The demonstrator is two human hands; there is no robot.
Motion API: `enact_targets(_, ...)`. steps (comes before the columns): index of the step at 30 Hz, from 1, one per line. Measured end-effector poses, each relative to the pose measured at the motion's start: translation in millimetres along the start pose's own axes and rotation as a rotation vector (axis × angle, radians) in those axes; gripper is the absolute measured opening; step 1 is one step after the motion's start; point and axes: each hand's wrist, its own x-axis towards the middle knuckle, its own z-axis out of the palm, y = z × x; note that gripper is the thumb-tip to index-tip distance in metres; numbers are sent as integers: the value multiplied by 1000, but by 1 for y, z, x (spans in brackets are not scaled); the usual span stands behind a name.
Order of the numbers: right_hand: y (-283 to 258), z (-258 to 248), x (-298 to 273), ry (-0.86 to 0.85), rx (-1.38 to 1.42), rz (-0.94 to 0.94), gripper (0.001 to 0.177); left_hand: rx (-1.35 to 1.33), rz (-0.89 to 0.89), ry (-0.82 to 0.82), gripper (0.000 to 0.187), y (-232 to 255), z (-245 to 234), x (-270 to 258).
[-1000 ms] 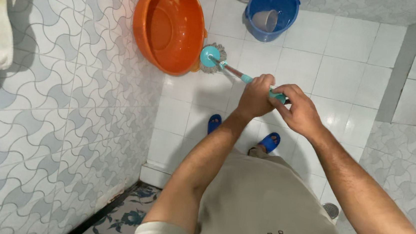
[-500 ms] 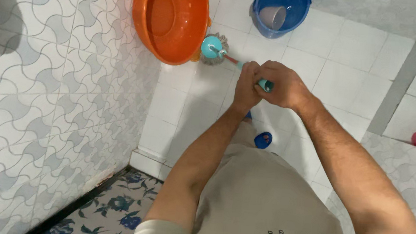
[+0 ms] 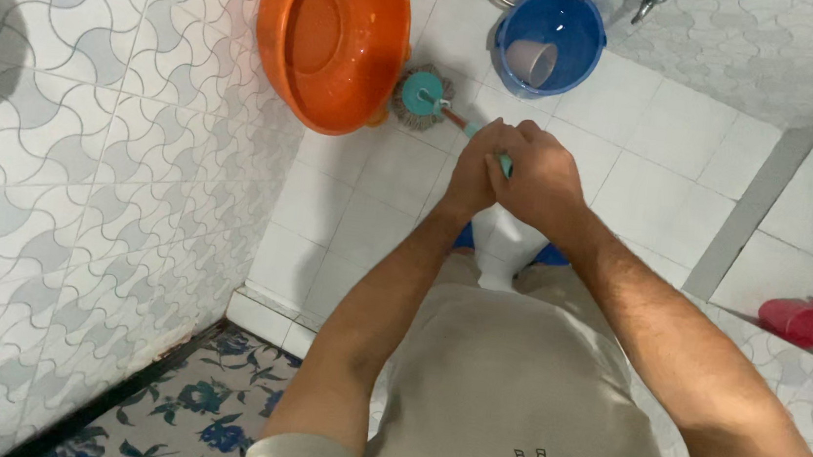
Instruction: The person assembles a mop by hand, attaching a circular mop head to a pole and tightening the connecting components in a bathroom.
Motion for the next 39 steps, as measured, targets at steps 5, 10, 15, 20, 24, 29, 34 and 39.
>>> enact_targets(5, 15, -1, 12, -81, 4, -172, 20, 14, 110, 165, 39, -24, 22, -4)
enact_targets(10, 65, -6, 5, -170, 38, -254, 12, 122, -187, -46, 19, -11, 51, 4)
enact_targets(15, 126, -28, 2, -190, 100, -362, 15, 115, -58, 130, 20, 8, 101, 19)
enact_targets(20, 189, -47, 0, -319, 176, -367, 15, 149, -244, -1, 15, 15, 139, 38)
enact_targets(24, 230, -41, -3, -275, 282, -481, 18, 255, -598, -72, 33, 41, 155, 52)
enact_targets(29, 254, -36, -10, -311, 262, -466, 13, 280, -679, -203, 37, 19, 168, 46)
enact_targets(34, 263, -40, -6, -314, 273, -461, 13, 338, -634, -293, 60, 1, 179, 40)
enact_targets(39, 273, -40, -2, -321, 281, -386, 12, 190, -892, -336, 79, 37, 162, 62)
